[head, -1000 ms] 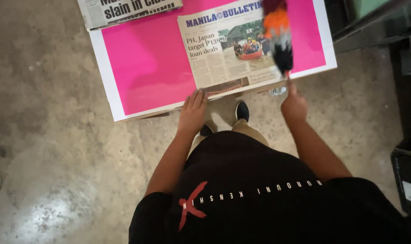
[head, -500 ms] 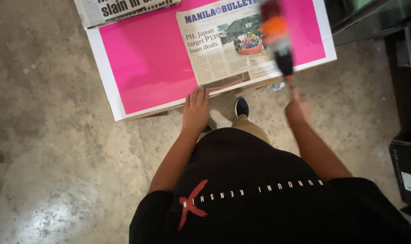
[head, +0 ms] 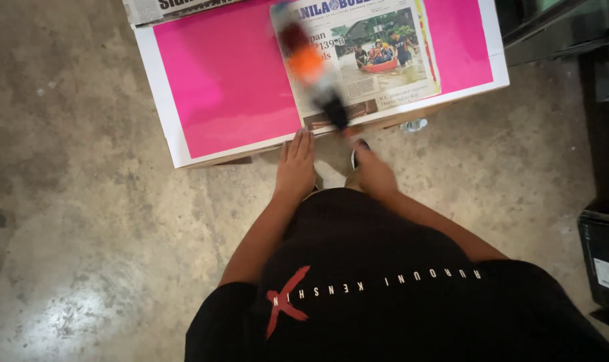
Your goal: Dusting and flipping through newspapers on a table using a feather duster.
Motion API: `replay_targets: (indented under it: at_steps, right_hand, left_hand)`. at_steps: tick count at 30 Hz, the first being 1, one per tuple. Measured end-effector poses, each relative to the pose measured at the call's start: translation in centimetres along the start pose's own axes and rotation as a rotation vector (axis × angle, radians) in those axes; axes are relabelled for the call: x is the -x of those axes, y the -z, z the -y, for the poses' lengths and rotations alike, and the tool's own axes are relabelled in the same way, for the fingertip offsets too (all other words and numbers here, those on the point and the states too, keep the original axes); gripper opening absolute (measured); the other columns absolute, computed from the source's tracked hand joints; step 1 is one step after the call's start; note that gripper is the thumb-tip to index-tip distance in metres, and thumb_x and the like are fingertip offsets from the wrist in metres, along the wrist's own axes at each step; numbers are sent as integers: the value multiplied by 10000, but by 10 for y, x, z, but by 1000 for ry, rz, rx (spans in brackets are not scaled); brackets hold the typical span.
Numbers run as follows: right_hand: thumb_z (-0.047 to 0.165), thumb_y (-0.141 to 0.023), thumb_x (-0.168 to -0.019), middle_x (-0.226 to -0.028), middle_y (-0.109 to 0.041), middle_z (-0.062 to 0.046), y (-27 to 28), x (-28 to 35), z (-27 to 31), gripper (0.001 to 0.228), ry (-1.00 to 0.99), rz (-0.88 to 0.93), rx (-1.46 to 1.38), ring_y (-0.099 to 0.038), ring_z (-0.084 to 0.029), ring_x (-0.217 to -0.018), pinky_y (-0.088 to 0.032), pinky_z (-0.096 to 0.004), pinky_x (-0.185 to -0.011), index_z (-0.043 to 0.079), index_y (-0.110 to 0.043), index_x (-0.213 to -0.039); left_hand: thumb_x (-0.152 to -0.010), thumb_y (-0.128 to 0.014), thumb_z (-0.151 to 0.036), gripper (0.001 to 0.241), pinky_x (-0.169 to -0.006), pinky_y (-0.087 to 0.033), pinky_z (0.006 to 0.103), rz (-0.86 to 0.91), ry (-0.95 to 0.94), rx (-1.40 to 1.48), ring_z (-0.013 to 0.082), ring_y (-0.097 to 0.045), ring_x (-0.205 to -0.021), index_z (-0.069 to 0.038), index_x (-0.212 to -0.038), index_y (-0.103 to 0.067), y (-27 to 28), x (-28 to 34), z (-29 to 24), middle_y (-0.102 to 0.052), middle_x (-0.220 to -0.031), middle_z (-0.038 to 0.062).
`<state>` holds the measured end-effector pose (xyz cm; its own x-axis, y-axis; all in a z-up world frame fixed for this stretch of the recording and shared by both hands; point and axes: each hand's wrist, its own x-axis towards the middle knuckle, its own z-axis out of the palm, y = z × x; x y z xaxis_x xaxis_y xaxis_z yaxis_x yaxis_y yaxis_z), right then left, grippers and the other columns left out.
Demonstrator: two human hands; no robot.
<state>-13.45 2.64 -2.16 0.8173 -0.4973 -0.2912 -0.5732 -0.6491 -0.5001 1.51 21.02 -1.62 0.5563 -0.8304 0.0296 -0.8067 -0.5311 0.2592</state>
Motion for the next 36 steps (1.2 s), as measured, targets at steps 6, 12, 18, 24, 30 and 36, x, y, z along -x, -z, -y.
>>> replay_targets:
  at_steps: [6, 12, 18, 24, 30, 36]
  right_hand:
    - [102, -543, -875, -1136, -643, -278, 44, 0, 21, 638, 176, 71, 35, -640, -486, -967, -514, -558, -838, 198, -465, -1500]
    - [84, -514, -1012, -1141, -681, -275, 17, -1, -13, 468, 6, -169, -59, -649, -475, -1023, -513, -555, -864, 164, -520, -1473]
    - [103, -581, -904, -1117, -673, -276, 27, 11, 15, 577, 149, 75, -236, -662, -462, -966, -532, -525, -808, 218, -525, -1467]
    - [91, -566, -1013, -1164, -716, -183, 49, 6, -37, 368, 146, -159, -340, -720, -299, -836, -570, -412, -749, 186, -596, -1368]
    - [-11, -512, -1056, -916, -653, -108, 58, 5, -128, 486, -29, -483, -512, -632, -163, -801, -539, -329, -743, 107, -456, -1525]
    - [-37, -477, -1091, -934, -604, -47, 78, 33, -185, 494, -52, -684, -577, -606, -126, -839, -534, -292, -803, 65, -429, -1573]
  left_hand:
    - [-892, -520, -144, 660, -1230, -276, 545, 48, 9, -27, 301, -291, -1549, 1, -1526, -409, -1, 3, 1, -354, -1632, 155]
    - [-892, -504, -123, 675, -1227, -278, 547, -29, -7, -5, 287, -291, -1543, 8, -1547, -401, -4, 5, 2, -349, -1643, 147]
    - [-903, -536, -177, 642, -1214, -296, 556, 25, 6, -25, 301, -335, -1516, -6, -1513, -433, 2, -3, -1, -393, -1601, 152]
    - [-854, -597, -208, 606, -1130, -373, 525, -159, -99, -77, 349, -446, -1386, -7, -1424, -549, 12, -44, 15, -523, -1476, 179]
    - [-903, -617, -119, 387, -1098, -484, 453, -70, -271, -119, 298, -566, -1329, -101, -1287, -661, -13, -50, 47, -640, -1376, 88]
    - [-1005, -636, -122, 190, -730, -607, 347, -505, -395, 110, 237, -749, -898, -157, -1156, -746, 115, -70, 38, -766, -1067, 71]
